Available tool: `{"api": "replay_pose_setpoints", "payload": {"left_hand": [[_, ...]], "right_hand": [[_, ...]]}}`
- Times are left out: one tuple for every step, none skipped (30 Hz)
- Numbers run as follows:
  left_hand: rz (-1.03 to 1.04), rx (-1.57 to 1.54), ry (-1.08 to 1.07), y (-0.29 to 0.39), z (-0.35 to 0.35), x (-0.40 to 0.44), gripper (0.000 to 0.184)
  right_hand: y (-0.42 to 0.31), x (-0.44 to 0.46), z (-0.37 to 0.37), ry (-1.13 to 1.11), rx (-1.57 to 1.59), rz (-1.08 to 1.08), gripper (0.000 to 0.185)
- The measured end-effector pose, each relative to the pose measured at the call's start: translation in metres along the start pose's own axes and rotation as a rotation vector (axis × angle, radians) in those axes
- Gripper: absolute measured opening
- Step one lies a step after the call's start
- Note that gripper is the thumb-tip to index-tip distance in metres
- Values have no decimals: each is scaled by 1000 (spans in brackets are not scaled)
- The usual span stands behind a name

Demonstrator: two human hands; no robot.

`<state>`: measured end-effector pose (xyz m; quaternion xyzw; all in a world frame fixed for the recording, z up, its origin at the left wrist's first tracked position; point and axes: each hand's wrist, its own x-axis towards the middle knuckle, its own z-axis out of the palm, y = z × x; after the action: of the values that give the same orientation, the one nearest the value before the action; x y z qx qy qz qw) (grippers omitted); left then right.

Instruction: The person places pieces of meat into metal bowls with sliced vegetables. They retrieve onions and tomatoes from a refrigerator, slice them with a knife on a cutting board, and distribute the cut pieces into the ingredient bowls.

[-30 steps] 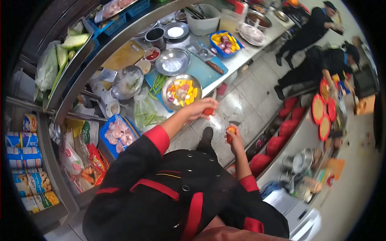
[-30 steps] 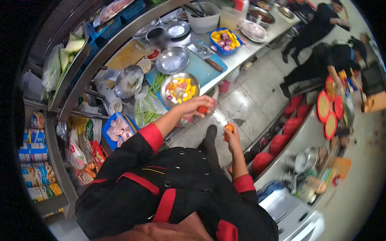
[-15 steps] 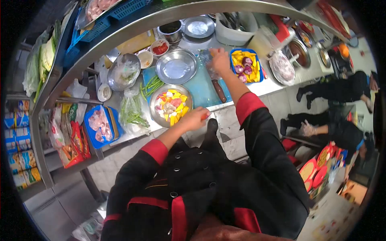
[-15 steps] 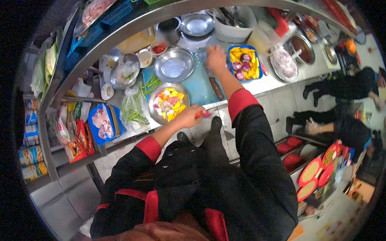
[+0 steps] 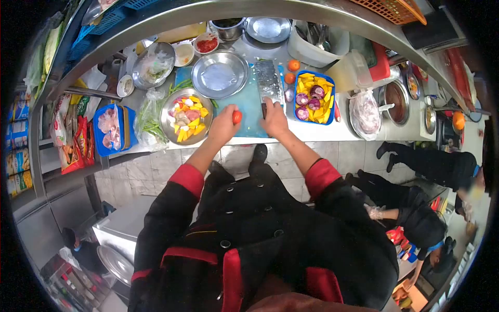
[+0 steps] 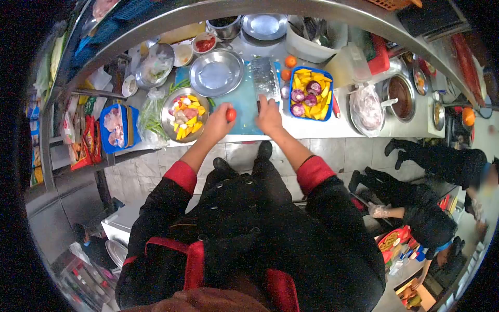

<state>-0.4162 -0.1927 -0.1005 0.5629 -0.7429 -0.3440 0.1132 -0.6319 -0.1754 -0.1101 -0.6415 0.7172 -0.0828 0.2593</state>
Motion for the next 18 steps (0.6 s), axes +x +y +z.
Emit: {"api": "replay_pose_setpoints", "payload": {"left_hand": [[136, 8, 82, 7, 6, 10, 54], [276, 19, 158, 11, 13, 19, 51], [420, 30, 234, 16, 18, 23, 49], [408, -46, 174, 16, 24, 23, 43], [406, -49, 176, 12, 31, 23, 43], [358, -83, 133, 7, 34, 23, 42], [313, -115, 87, 3, 37, 25, 40], [315, -119, 84, 3, 38, 26, 40], [263, -180, 81, 4, 38, 28, 37], [213, -240, 80, 6, 38, 32, 34], [219, -244, 83, 10, 36, 36, 34], [289, -258, 60, 12, 35, 37, 34], [355, -273, 32, 14, 36, 34, 35], [357, -278, 29, 16, 35, 33, 35], [439, -172, 120, 19, 33, 35, 36], [521, -64, 209, 21, 30, 37, 38], [528, -70, 208, 22, 29, 40, 38], [490, -142, 106, 22, 29, 41, 38]], "right_hand": [[7, -1, 8, 55, 109, -3, 76], [6, -6, 9, 198, 232, -26, 73], [10, -12, 6, 195, 234, -22, 73], [14, -18, 1, 200, 484, -9, 71], [11, -29, -13, 202, 732, 4, 69], [7, -46, -27, 168, 771, 91, 54], [16, -54, -26, 172, 770, 91, 54], [29, -63, -21, 91, 688, 147, 46], [34, -71, -24, 11, 603, 200, 38], [37, -81, -27, 16, 599, 200, 38], [34, -90, -37, -1, 536, 201, 33], [33, -98, -42, -24, 473, 206, 29], [36, -105, -41, -27, 469, 214, 29], [39, -108, -40, -47, 412, 188, 29], [40, -109, -40, -61, 356, 159, 28], [40, -110, -41, -54, 354, 165, 28], [40, -111, -43, -12, 348, 123, 27], [39, -112, -45, 25, 340, 80, 26]]}}
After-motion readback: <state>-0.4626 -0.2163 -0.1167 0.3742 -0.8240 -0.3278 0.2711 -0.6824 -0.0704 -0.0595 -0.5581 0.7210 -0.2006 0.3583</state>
